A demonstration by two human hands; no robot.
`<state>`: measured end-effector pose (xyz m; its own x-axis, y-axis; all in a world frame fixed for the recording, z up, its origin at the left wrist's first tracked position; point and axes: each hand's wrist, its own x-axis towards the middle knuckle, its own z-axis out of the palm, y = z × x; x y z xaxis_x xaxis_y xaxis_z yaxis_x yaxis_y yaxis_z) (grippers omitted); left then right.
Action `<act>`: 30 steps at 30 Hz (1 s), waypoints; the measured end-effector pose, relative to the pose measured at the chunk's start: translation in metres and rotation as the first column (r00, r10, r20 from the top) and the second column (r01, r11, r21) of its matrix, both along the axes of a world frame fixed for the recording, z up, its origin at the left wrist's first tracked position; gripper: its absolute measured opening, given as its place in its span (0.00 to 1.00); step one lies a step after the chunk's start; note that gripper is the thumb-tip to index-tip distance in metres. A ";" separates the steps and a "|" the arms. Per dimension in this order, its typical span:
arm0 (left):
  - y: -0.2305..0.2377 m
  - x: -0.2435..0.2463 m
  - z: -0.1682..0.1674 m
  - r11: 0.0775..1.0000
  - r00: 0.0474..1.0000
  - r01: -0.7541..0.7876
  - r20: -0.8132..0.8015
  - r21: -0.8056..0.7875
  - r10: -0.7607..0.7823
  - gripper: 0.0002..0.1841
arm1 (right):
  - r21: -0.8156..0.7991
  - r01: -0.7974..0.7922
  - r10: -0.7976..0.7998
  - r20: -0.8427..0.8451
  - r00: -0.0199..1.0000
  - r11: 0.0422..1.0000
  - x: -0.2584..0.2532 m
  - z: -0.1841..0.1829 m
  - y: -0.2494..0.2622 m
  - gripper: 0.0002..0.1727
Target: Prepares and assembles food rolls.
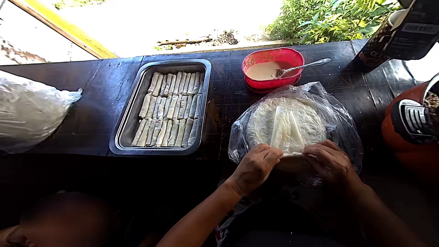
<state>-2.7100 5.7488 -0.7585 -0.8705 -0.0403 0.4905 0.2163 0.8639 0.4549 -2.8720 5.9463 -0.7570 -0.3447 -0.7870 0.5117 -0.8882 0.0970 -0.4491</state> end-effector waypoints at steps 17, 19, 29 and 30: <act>0.005 -0.014 0.014 0.988 0.991 -0.089 0.085 -0.127 0.100 0.10 | 0.008 0.063 -0.059 -0.238 0.969 0.998 0.001 -0.011 -0.008 0.14; 0.002 -0.018 0.015 0.986 0.991 -0.097 0.074 -0.137 0.108 0.10 | 0.021 0.075 -0.072 -0.135 0.988 0.997 -0.002 -0.008 -0.012 0.15; -0.004 -0.039 0.020 0.969 0.991 -0.113 0.051 -0.222 0.127 0.11 | -0.019 0.104 -0.105 -0.089 0.990 0.994 -0.007 -0.001 -0.032 0.12; -0.001 -0.038 0.020 0.964 0.992 -0.108 0.045 -0.241 0.122 0.12 | -0.019 0.096 -0.098 -0.128 0.987 0.995 -0.003 -0.002 -0.031 0.12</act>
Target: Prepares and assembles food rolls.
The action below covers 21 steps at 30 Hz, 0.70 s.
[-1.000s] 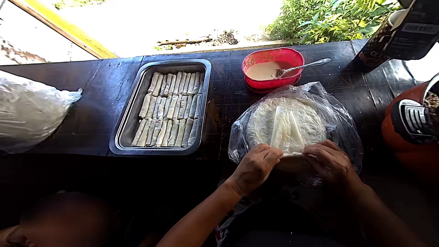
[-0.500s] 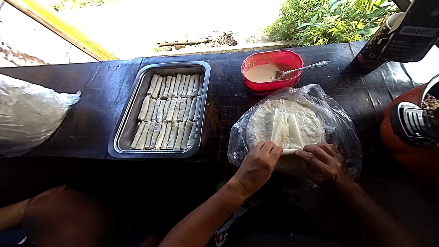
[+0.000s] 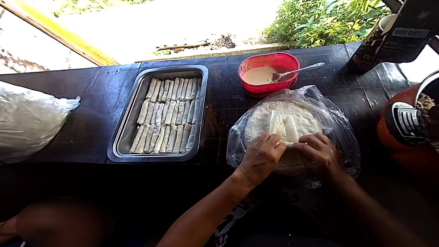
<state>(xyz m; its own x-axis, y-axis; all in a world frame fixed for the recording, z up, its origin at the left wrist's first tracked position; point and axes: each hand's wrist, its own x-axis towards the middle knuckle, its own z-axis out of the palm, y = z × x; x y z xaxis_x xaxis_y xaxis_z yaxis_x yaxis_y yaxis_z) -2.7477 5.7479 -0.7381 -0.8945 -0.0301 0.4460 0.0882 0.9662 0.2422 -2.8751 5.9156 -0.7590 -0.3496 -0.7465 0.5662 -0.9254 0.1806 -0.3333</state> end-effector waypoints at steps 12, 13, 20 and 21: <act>-0.028 -0.015 0.012 0.996 0.989 -0.021 0.147 0.091 0.007 0.05 | 0.025 0.052 -0.056 0.214 0.975 0.998 -0.018 0.003 -0.010 0.12; -0.031 -0.017 0.012 0.995 0.988 -0.019 0.154 0.095 0.004 0.05 | 0.028 0.057 -0.062 0.224 0.973 0.998 -0.020 0.003 -0.011 0.12; -0.025 -0.026 0.011 0.998 0.996 0.022 0.088 0.056 -0.027 0.08 | 0.181 0.028 -0.072 0.239 0.968 0.983 -0.032 0.019 -0.018 0.09; -0.023 -0.026 0.010 0.997 0.996 0.058 0.067 0.050 -0.062 0.11 | 0.224 -0.007 -0.055 0.270 0.961 0.975 -0.036 0.028 -0.021 0.08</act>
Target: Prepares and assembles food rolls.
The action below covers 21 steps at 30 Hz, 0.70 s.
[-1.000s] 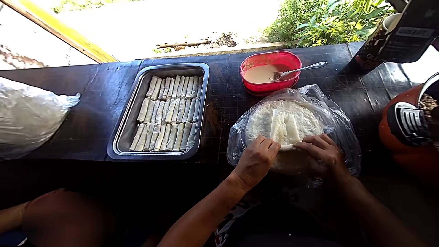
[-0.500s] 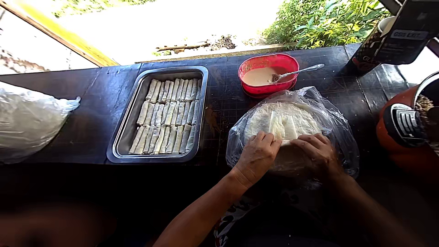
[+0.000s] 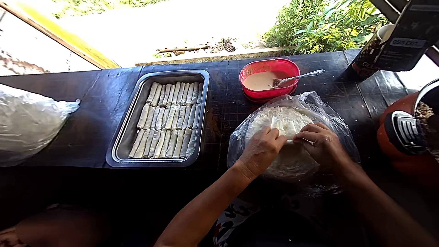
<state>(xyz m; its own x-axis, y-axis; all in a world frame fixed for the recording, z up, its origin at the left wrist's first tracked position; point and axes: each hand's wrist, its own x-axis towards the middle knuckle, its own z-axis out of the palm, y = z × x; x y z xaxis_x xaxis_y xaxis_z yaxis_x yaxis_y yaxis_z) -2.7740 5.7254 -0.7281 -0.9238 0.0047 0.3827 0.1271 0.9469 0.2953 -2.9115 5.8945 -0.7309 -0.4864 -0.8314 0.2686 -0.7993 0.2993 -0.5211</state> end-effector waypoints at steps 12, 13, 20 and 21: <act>0.008 0.001 0.003 0.991 0.995 0.096 0.020 -0.096 -0.094 0.08 | 0.552 -0.054 0.112 -0.071 0.991 0.832 -0.080 0.063 -0.174 0.26; 0.010 0.005 0.003 0.991 0.995 0.103 0.027 -0.088 -0.101 0.08 | 0.667 -0.029 0.095 -0.063 0.993 0.744 -0.080 0.065 -0.187 0.26; 0.022 0.033 -0.008 0.988 1.000 0.019 -0.002 -0.156 -0.020 0.15 | 0.371 -0.140 0.172 -0.053 0.984 0.918 -0.090 0.061 -0.165 0.22; 0.023 0.034 -0.010 0.989 1.000 0.008 0.001 -0.151 -0.008 0.16 | 0.200 -0.187 0.204 -0.070 0.976 0.962 -0.087 0.056 -0.149 0.22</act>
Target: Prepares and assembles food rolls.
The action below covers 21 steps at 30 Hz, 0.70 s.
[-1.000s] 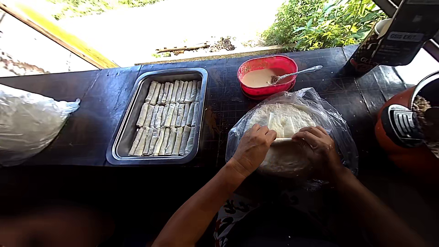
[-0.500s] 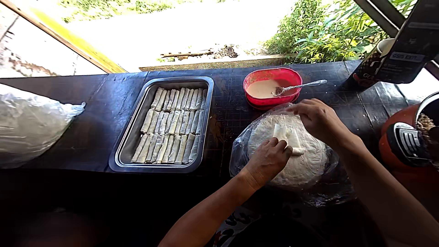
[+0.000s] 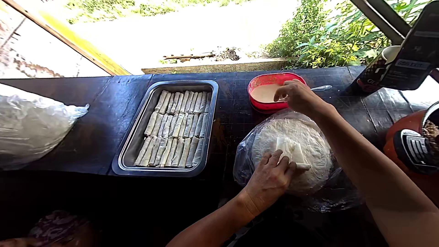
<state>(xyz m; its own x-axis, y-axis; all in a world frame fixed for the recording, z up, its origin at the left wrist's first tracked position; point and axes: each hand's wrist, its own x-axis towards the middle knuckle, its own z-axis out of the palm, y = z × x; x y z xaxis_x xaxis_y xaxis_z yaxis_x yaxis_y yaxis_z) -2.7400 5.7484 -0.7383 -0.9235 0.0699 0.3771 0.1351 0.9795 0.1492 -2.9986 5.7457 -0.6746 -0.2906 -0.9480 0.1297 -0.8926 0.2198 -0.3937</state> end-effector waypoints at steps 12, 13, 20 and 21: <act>-0.006 -0.002 -0.007 0.995 0.998 0.037 0.056 0.089 -0.042 0.20 | -0.068 -0.069 0.039 -0.367 0.930 0.995 0.067 -0.067 0.152 0.39; -0.006 -0.001 -0.006 0.995 0.997 0.035 0.061 0.090 -0.041 0.20 | -0.078 -0.048 0.014 -0.390 0.921 0.996 0.065 -0.067 0.152 0.38; -0.006 -0.001 -0.005 0.996 0.997 0.014 0.070 0.092 -0.020 0.20 | -0.052 -0.146 0.118 -0.362 0.925 0.988 0.071 -0.067 0.148 0.40; -0.007 -0.001 -0.004 0.995 0.996 0.023 0.083 0.098 -0.032 0.20 | -0.039 -0.138 0.114 -0.362 0.925 0.990 0.070 -0.067 0.146 0.40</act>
<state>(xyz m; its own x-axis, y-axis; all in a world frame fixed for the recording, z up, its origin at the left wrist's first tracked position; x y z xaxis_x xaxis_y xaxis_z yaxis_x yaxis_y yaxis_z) -2.7413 5.7415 -0.7425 -0.9506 0.0626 0.3040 0.1446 0.9560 0.2552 -2.9289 5.8919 -0.7419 -0.0923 -0.9603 0.2633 -0.9953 0.0813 -0.0524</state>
